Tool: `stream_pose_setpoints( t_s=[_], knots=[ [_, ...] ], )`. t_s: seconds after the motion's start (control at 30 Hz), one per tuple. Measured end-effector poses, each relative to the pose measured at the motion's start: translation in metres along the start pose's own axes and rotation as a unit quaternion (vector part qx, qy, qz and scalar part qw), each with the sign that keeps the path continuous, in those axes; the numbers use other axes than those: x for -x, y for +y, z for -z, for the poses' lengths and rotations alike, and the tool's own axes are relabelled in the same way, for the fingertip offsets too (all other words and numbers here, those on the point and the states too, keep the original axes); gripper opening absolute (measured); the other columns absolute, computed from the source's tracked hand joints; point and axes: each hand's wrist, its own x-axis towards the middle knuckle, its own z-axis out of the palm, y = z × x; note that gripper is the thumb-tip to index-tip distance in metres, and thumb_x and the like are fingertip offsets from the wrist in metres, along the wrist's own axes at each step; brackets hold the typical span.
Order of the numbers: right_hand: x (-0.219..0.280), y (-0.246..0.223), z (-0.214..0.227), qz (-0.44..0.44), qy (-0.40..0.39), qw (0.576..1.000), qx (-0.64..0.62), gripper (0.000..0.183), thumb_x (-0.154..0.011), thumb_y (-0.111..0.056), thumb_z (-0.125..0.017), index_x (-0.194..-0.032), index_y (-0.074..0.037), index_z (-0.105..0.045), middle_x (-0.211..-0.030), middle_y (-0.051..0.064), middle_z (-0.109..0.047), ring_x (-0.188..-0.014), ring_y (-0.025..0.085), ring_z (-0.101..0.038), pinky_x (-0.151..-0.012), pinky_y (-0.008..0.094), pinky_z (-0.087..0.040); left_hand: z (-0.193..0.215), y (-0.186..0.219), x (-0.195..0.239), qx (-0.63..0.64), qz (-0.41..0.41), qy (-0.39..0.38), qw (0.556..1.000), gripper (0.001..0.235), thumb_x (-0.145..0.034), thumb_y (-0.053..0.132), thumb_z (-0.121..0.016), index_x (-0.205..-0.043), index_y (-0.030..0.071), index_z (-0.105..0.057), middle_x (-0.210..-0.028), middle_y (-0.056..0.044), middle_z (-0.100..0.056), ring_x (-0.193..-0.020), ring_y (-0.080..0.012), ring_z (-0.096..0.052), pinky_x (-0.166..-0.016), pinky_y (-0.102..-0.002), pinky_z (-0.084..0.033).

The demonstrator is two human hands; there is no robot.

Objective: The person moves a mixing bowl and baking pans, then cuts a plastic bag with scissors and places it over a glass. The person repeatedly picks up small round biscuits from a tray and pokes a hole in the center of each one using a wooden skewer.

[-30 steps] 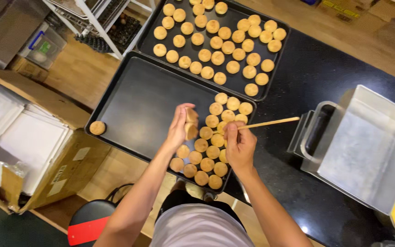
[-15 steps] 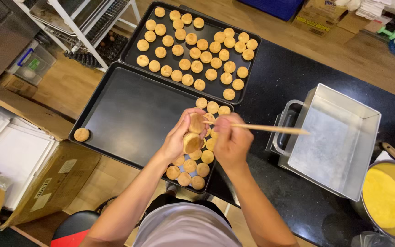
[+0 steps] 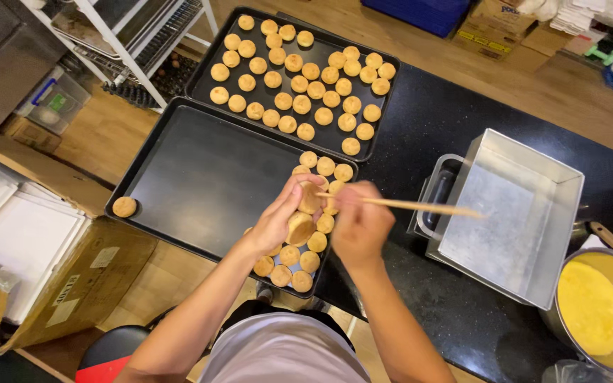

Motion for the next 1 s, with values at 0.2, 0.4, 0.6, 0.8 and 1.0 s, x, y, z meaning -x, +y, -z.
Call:
stream_pose_setpoints(
  t_s=[0.2, 0.4, 0.6, 0.8, 1.0],
  knots=[
    [0.003, 0.004, -0.005, -0.037, -0.057, 0.997, -0.027, 0.012, -0.102, -0.003, -0.059, -0.091, -0.001, -0.065, -0.077, 0.009, -0.065, -0.064, 0.023, -0.064, -0.060, 0.032, -0.049, -0.004, 0.004, -0.002, -0.064, -0.007, -0.006, 0.998, 0.043, -0.115, 0.038, -0.032, -0.142, 0.007, -0.045, -0.123, -0.006, -0.056, -0.105, -0.0140, -0.055, -0.095, -0.030, -0.046],
    [0.017, 0.032, -0.005, -0.022, -0.106, 0.994, 0.012, 0.009, -0.101, -0.004, -0.061, -0.094, 0.000, -0.065, -0.080, 0.011, -0.065, -0.065, 0.021, -0.063, -0.059, 0.030, -0.048, -0.009, 0.008, 0.001, -0.332, 0.012, 0.018, 0.943, 0.048, -0.112, 0.038, -0.029, -0.143, 0.005, -0.047, -0.116, -0.010, -0.061, -0.104, -0.0190, -0.057, -0.093, -0.031, -0.046],
    [0.036, 0.051, -0.018, -0.299, 0.002, 0.908, -0.292, 0.021, -0.111, -0.013, -0.052, -0.097, -0.001, -0.061, -0.081, 0.010, -0.063, -0.064, 0.012, -0.045, -0.058, 0.026, -0.035, -0.014, 0.000, -0.004, -0.233, -0.029, 0.030, 0.972, 0.047, -0.115, 0.036, -0.029, -0.143, 0.003, -0.049, -0.120, -0.014, -0.060, -0.110, -0.0219, -0.056, -0.100, -0.037, -0.046],
    [0.037, 0.052, -0.015, 0.005, -0.067, 0.996, 0.051, 0.023, -0.111, -0.018, -0.053, -0.097, -0.001, -0.062, -0.088, 0.006, -0.065, -0.080, 0.007, -0.059, -0.068, 0.024, -0.047, -0.006, -0.015, -0.001, -0.343, -0.028, 0.042, 0.938, 0.044, -0.112, 0.036, -0.031, -0.138, 0.005, -0.049, -0.124, -0.011, -0.063, -0.113, -0.0212, -0.063, -0.099, -0.034, -0.049],
    [0.038, 0.043, -0.014, -0.173, 0.017, 0.973, -0.154, 0.022, -0.110, -0.016, -0.049, -0.097, -0.002, -0.060, -0.084, 0.003, -0.065, -0.075, 0.007, -0.061, -0.066, 0.024, -0.049, 0.001, -0.035, -0.005, -0.040, -0.002, 0.103, 0.994, 0.049, -0.116, 0.042, -0.028, -0.141, 0.007, -0.053, -0.108, -0.013, -0.060, -0.094, -0.0231, -0.056, -0.083, -0.036, -0.047]
  ],
)
